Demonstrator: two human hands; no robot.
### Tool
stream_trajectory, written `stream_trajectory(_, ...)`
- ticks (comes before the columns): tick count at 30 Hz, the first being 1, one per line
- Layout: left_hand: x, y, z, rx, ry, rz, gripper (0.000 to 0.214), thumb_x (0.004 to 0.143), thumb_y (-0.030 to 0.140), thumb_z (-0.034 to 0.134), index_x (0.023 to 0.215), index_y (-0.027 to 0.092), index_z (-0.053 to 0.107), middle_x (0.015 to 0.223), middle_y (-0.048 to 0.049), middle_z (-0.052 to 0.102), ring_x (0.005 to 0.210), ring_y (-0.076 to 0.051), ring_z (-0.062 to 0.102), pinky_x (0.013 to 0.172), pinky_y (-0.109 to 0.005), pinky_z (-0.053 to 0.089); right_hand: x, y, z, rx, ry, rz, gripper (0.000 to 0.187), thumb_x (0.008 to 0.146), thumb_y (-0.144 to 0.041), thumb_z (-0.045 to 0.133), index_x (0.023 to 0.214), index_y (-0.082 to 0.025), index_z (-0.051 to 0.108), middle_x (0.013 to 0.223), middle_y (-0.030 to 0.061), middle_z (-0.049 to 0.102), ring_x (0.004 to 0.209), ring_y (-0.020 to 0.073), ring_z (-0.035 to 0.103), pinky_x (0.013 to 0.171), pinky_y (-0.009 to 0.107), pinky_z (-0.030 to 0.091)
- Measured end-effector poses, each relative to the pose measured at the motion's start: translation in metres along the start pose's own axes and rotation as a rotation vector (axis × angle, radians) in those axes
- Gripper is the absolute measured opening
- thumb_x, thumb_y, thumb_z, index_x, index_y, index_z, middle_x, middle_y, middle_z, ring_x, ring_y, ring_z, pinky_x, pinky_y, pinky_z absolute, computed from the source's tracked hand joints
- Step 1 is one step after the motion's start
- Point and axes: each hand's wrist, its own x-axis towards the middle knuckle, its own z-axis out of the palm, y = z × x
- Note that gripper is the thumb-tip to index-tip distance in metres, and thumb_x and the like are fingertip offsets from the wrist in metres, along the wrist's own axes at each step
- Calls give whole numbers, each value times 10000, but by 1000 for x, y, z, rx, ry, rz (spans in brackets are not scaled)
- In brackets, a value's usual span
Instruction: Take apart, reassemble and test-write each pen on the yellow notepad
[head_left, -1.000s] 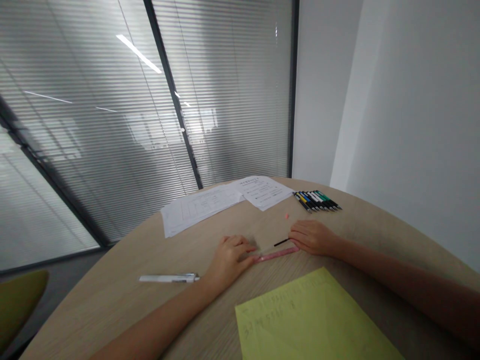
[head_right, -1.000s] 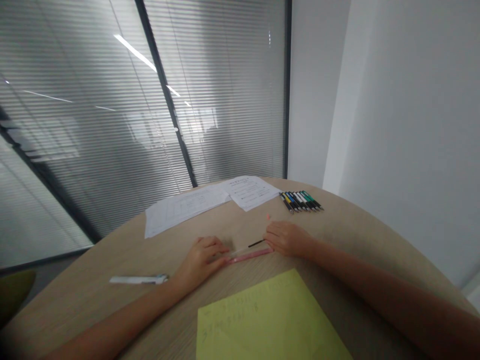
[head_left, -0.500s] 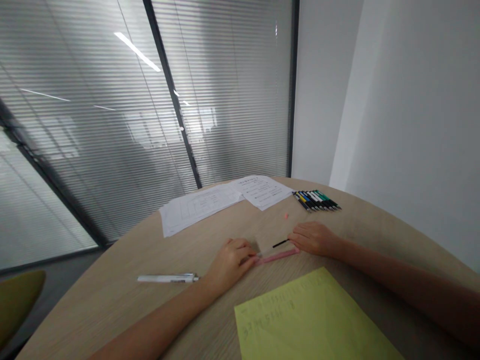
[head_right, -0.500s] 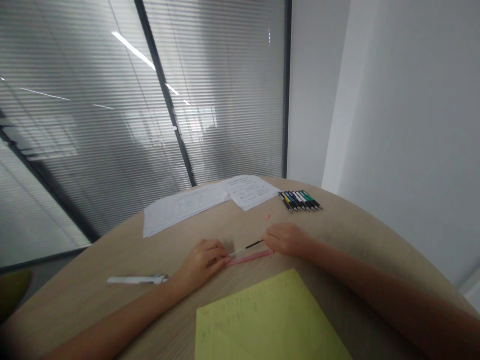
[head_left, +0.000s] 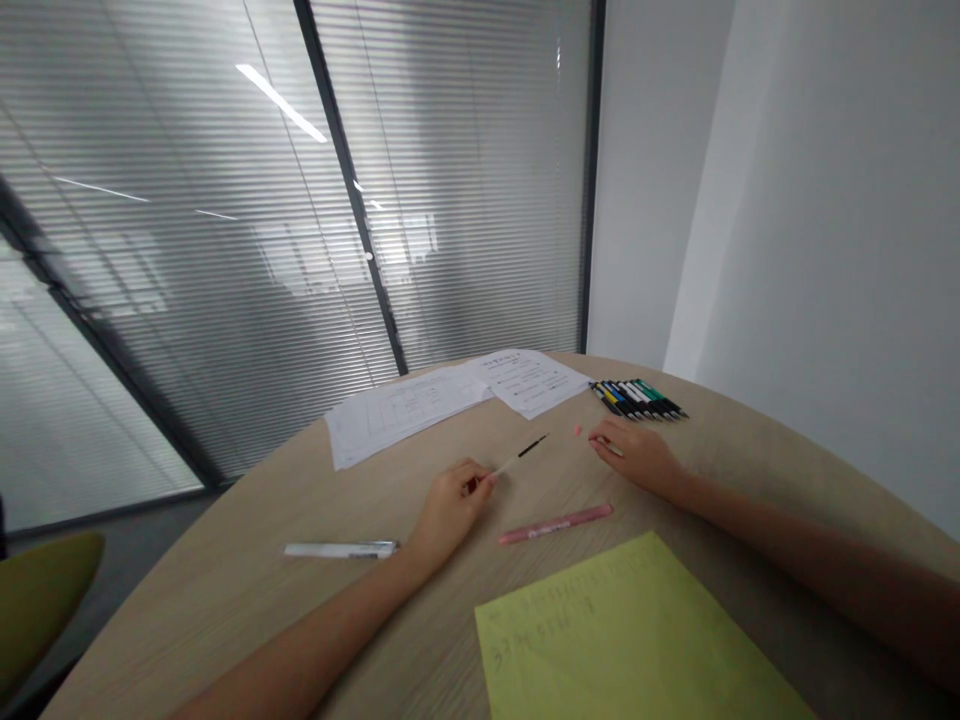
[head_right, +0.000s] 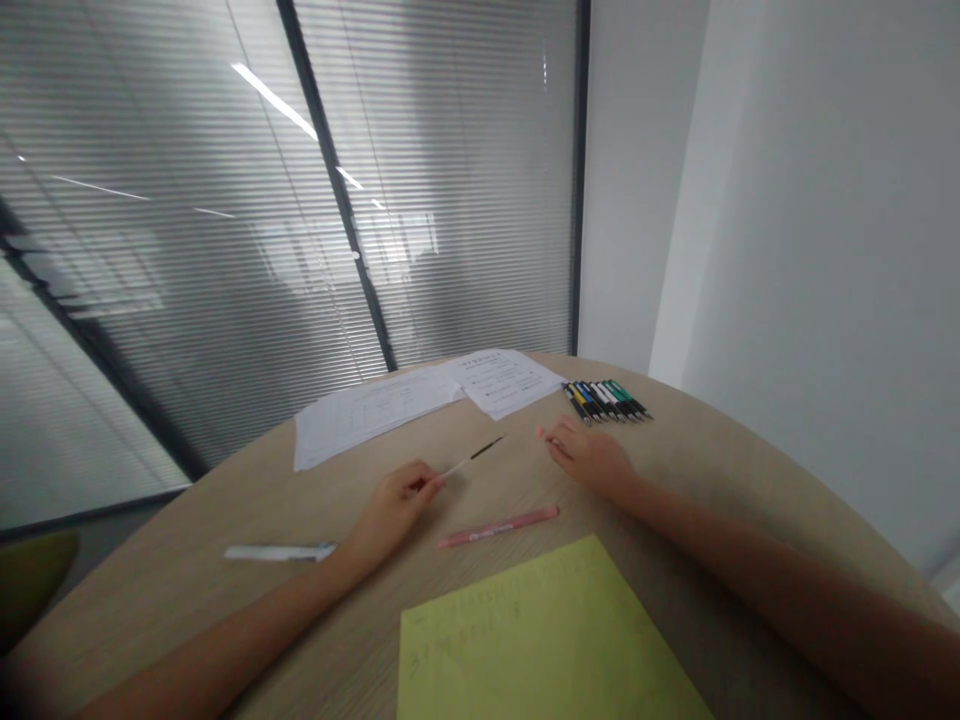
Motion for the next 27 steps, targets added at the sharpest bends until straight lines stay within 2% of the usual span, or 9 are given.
stream_trajectory(3, 2, -4, 0, 1, 44, -138, 255, 730, 331, 423, 622, 147, 563, 615, -15, 533, 594, -143, 486, 566, -246, 346, 6, -4, 3, -18, -73, -16, 194, 829, -243, 397, 824, -172, 577, 838, 54, 564, 671, 129, 528, 545, 227, 352)
stream_trajectory(6, 3, -4, -1, -10, 42, -204, 263, 716, 341, 422, 634, 140, 570, 635, -23, 552, 616, -153, 498, 581, -253, 353, 16, -12, 7, -35, -144, -24, 180, 821, -248, 424, 806, -183, 591, 881, 43, 549, 658, 109, 517, 533, 214, 330)
stream_trajectory(11, 3, -2, -1, -6, 40, -239, 271, 713, 347, 421, 651, 135, 579, 649, -23, 567, 631, -159, 510, 582, -254, 358, 34, -19, 16, -91, -186, -14, 175, 821, -253, 434, 815, -191, 598, 898, 33, 540, 642, 103, 514, 510, 217, 296)
stream_trajectory(17, 2, -1, -3, 10, 25, -239, 259, 728, 325, 432, 682, 132, 599, 663, -21, 575, 639, -155, 514, 595, -253, 365, 44, -16, 23, -84, -268, -22, 155, 810, -242, 455, 834, -187, 598, 908, 35, 556, 668, 111, 534, 526, 214, 312)
stream_trajectory(23, 3, -2, -2, 13, 28, -221, 230, 736, 287, 449, 659, 125, 592, 638, -16, 556, 623, -146, 504, 581, -243, 360, 41, -16, 17, -65, -186, -15, 222, 814, -245, 452, 1004, -208, 561, 974, 36, 564, 736, 131, 553, 542, 217, 333)
stream_trajectory(27, 1, 1, -1, 6, 16, -120, 217, 748, 269, 451, 645, 135, 587, 627, -9, 537, 597, -131, 490, 565, -231, 356, 38, -28, 7, -88, -121, -138, 284, 823, -220, 442, 1098, -231, 510, 911, 23, 592, 712, 126, 546, 507, 217, 296)
